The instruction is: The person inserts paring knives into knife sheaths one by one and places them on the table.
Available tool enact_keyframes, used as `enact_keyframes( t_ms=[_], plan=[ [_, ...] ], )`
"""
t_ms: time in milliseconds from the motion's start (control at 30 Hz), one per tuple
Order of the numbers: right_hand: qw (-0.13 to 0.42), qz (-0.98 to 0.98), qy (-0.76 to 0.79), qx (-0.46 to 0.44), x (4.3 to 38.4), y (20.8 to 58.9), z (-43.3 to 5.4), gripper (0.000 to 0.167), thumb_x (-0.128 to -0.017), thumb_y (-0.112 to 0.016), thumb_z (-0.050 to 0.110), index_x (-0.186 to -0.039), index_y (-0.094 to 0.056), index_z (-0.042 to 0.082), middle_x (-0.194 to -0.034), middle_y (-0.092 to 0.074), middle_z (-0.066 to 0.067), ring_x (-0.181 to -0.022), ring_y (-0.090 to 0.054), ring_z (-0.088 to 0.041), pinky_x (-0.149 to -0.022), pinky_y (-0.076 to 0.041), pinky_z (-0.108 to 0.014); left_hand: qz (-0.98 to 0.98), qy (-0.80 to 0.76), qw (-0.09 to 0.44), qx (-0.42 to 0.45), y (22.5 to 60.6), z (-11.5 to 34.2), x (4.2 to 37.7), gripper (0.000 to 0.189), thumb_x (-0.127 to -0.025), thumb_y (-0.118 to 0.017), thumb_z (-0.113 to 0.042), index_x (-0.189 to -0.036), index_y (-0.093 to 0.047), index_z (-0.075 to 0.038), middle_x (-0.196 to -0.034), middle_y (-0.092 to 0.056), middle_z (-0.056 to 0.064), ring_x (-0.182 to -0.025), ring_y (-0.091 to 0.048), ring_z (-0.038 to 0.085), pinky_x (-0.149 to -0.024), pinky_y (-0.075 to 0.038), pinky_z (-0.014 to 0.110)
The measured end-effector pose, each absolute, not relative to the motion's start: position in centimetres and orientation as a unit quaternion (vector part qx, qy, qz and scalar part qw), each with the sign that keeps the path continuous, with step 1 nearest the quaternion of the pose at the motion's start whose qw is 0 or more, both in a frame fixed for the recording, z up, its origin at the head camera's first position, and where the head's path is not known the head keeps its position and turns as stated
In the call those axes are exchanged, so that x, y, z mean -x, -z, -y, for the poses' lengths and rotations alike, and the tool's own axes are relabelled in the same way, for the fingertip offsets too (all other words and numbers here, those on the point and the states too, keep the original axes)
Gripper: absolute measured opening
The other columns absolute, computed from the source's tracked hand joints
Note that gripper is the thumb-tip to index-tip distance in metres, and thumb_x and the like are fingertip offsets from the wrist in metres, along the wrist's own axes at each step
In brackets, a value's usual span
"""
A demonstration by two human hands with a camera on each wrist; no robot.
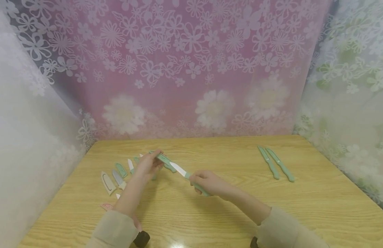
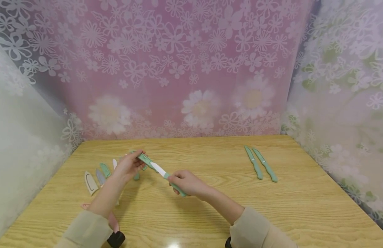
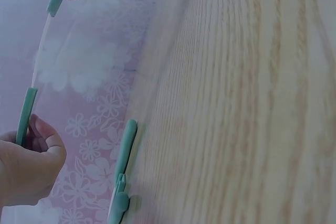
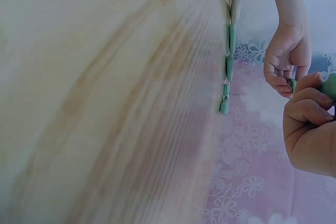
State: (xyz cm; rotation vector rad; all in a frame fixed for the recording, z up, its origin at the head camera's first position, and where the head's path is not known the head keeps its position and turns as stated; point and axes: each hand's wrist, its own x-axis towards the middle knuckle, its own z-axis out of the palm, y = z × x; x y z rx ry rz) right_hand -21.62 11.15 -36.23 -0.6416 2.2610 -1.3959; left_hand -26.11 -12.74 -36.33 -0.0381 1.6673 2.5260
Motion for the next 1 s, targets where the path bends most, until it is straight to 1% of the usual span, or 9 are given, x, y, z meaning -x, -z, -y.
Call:
enact_keyframes(
  t_ms=[167,333,400,500,600,700,800,933,1000],
  plan=[
    [0.206,-0.804,0.512,0.222,21.3,36.2,-11.0,0.036,-0.097,-0.045,0.030,-0.093,-0.056,-0.004,-0.064,-0.051,-0.001,-0.053,-0.041,-0.011,-0.046,-0.034,-0.020,-0.531,-0.845,0.059,0.019,36.4,12.5,26.1,0.015,-0.097,-0.045,-0.010,-0.094,-0.054,0.002,-0.090,-0.057,0.005,-0.087,-0.052,0.017,-0.104,-0.033,0.043],
    [0.207,-0.802,0.512,0.227,21.3,36.3,-11.0,0.035,-0.097,-0.044,0.028,-0.093,-0.056,-0.005,-0.061,-0.048,0.000,-0.050,-0.036,-0.010,-0.042,-0.029,-0.018,-0.528,-0.847,0.056,0.021,36.5,12.4,26.2,0.013,-0.097,-0.045,-0.010,-0.091,-0.053,-0.001,-0.092,-0.055,0.006,-0.089,-0.051,0.017,-0.107,-0.028,0.047],
    [0.206,-0.802,0.511,0.231,21.4,36.4,-11.0,0.035,-0.097,-0.043,0.027,-0.094,-0.056,-0.005,-0.060,-0.047,0.000,-0.049,-0.034,-0.010,-0.041,-0.027,-0.018,-0.530,-0.846,0.054,0.023,36.5,12.3,26.2,0.014,-0.097,-0.045,-0.010,-0.092,-0.053,-0.001,-0.092,-0.054,0.006,-0.089,-0.051,0.017,-0.107,-0.028,0.046],
    [0.204,-0.800,0.515,0.231,21.4,36.4,-11.0,0.035,-0.097,-0.043,0.028,-0.094,-0.056,-0.004,-0.060,-0.046,0.000,-0.048,-0.033,-0.010,-0.041,-0.026,-0.018,-0.527,-0.848,0.053,0.029,36.6,12.3,26.3,0.014,-0.097,-0.045,-0.010,-0.094,-0.052,0.001,-0.091,-0.055,0.005,-0.087,-0.052,0.016,-0.104,-0.033,0.042],
    [0.201,-0.800,0.519,0.225,21.2,36.4,-10.9,0.035,-0.097,-0.043,0.029,-0.095,-0.056,-0.003,-0.061,-0.047,-0.001,-0.049,-0.034,-0.011,-0.042,-0.028,-0.018,-0.527,-0.847,0.052,0.036,36.6,12.1,26.4,0.015,-0.097,-0.045,-0.010,-0.100,-0.051,0.004,-0.090,-0.056,0.004,-0.086,-0.053,0.015,-0.098,-0.039,0.035],
    [0.199,-0.799,0.523,0.219,21.1,36.4,-10.8,0.035,-0.097,-0.044,0.029,-0.095,-0.057,-0.004,-0.062,-0.048,-0.001,-0.050,-0.036,-0.011,-0.042,-0.028,-0.019,-0.527,-0.848,0.052,0.037,36.7,12.0,26.3,0.015,-0.097,-0.045,-0.010,-0.101,-0.050,0.004,-0.090,-0.057,0.004,-0.086,-0.054,0.016,-0.090,-0.042,0.031],
    [0.195,-0.799,0.525,0.221,21.1,36.5,-10.7,0.036,-0.097,-0.043,0.028,-0.094,-0.057,-0.005,-0.063,-0.048,-0.001,-0.050,-0.036,-0.011,-0.042,-0.029,-0.018,-0.526,-0.848,0.049,0.035,36.6,11.8,26.1,0.014,-0.097,-0.045,-0.010,-0.098,-0.052,0.002,-0.090,-0.058,0.004,-0.088,-0.054,0.017,-0.088,-0.043,0.031],
    [0.193,-0.798,0.526,0.222,21.0,36.5,-10.8,0.036,-0.097,-0.043,0.027,-0.094,-0.056,-0.006,-0.063,-0.048,-0.001,-0.051,-0.037,-0.011,-0.043,-0.030,-0.018,-0.527,-0.848,0.044,0.035,36.7,11.7,26.1,0.014,-0.097,-0.046,-0.011,-0.093,-0.054,-0.001,-0.091,-0.059,0.004,-0.091,-0.055,0.018,-0.091,-0.041,0.035],
    [0.193,-0.797,0.527,0.221,21.0,36.6,-10.8,0.036,-0.097,-0.044,0.027,-0.095,-0.056,-0.006,-0.063,-0.048,-0.001,-0.052,-0.037,-0.011,-0.044,-0.031,-0.018,-0.531,-0.846,0.045,0.033,36.7,11.7,26.1,0.014,-0.097,-0.045,-0.011,-0.095,-0.053,0.001,-0.092,-0.058,0.004,-0.093,-0.054,0.019,-0.093,-0.040,0.036]
  ],
)
